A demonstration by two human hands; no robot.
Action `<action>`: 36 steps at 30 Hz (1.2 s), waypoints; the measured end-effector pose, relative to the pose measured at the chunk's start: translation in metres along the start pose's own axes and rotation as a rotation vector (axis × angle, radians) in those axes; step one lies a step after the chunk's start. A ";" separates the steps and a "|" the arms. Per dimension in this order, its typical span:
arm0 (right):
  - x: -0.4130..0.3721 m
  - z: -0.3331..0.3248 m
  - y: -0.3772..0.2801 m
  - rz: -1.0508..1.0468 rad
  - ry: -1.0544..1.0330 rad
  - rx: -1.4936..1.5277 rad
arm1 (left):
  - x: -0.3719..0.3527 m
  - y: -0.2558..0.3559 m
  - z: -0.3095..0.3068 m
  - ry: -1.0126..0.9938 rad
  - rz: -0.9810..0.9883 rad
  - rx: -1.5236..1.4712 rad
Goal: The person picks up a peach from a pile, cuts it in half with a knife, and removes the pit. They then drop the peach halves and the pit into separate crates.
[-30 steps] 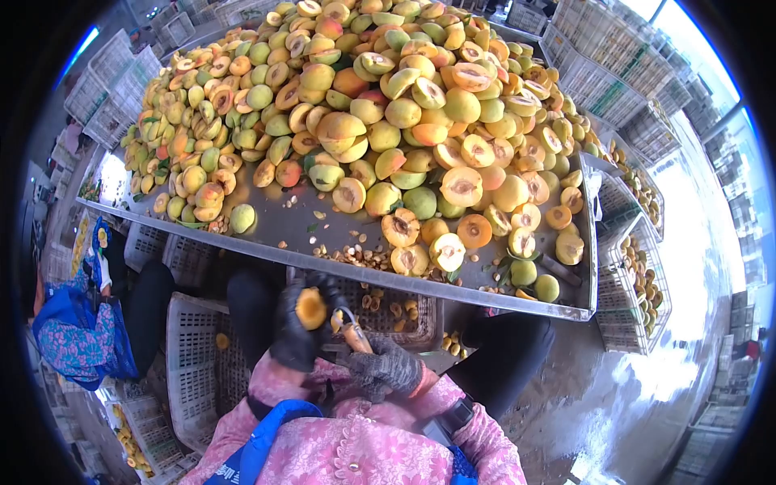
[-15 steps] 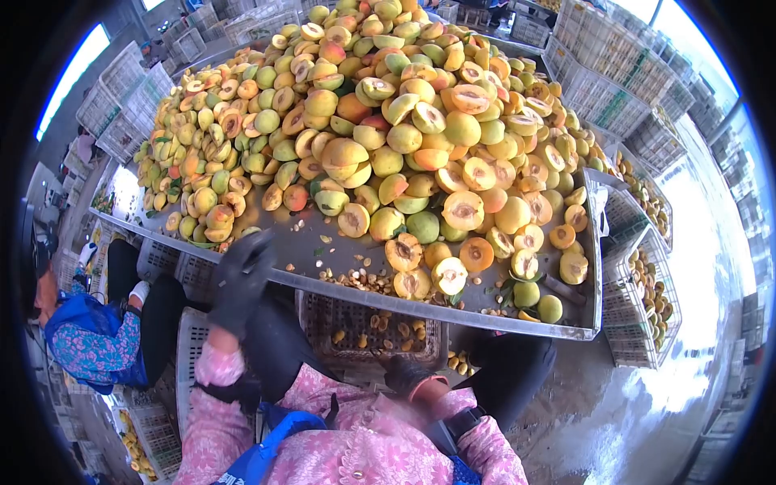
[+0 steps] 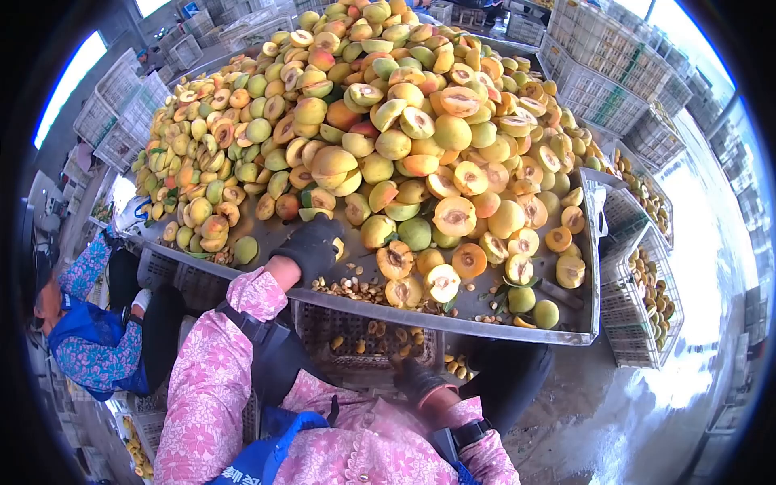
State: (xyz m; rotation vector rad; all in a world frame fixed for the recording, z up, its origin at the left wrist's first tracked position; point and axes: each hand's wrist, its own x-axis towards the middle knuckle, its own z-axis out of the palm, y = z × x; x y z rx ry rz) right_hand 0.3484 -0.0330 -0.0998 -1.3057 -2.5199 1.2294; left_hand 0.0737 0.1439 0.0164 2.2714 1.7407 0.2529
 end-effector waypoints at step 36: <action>-0.010 -0.056 -0.126 -0.063 0.304 0.242 | -0.145 0.109 0.038 0.344 -0.024 -1.582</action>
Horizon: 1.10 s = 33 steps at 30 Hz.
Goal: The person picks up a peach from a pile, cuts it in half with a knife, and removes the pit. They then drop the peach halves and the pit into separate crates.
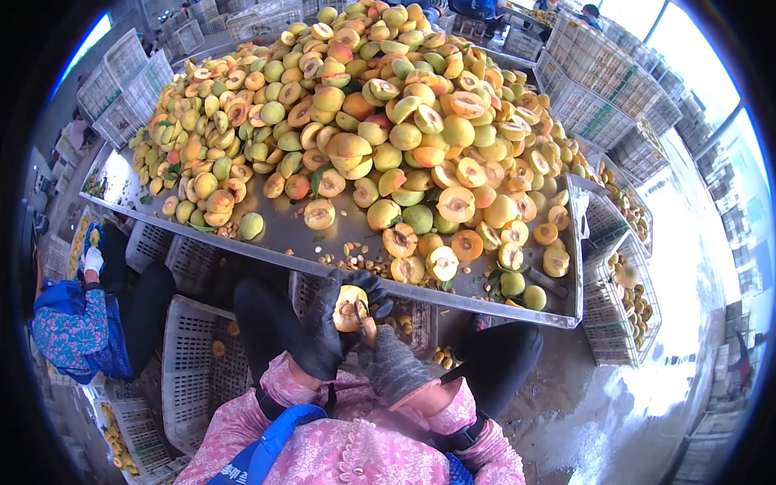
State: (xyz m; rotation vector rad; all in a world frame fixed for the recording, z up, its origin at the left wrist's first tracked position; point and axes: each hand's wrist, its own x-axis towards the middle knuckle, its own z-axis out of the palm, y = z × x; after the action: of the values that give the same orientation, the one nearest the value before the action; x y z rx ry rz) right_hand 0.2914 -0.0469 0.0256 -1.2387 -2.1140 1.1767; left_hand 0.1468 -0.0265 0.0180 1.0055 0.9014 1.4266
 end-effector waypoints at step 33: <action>0.025 0.043 0.050 -0.563 -0.050 -0.534 | -0.001 -0.037 -0.027 0.189 -0.146 0.347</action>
State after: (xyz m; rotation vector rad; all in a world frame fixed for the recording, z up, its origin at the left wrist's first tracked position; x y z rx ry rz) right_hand 0.2740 -0.0326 -0.0413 -0.7025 -2.6654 0.4159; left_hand 0.1341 -0.0234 -0.0261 1.0441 1.3689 1.2810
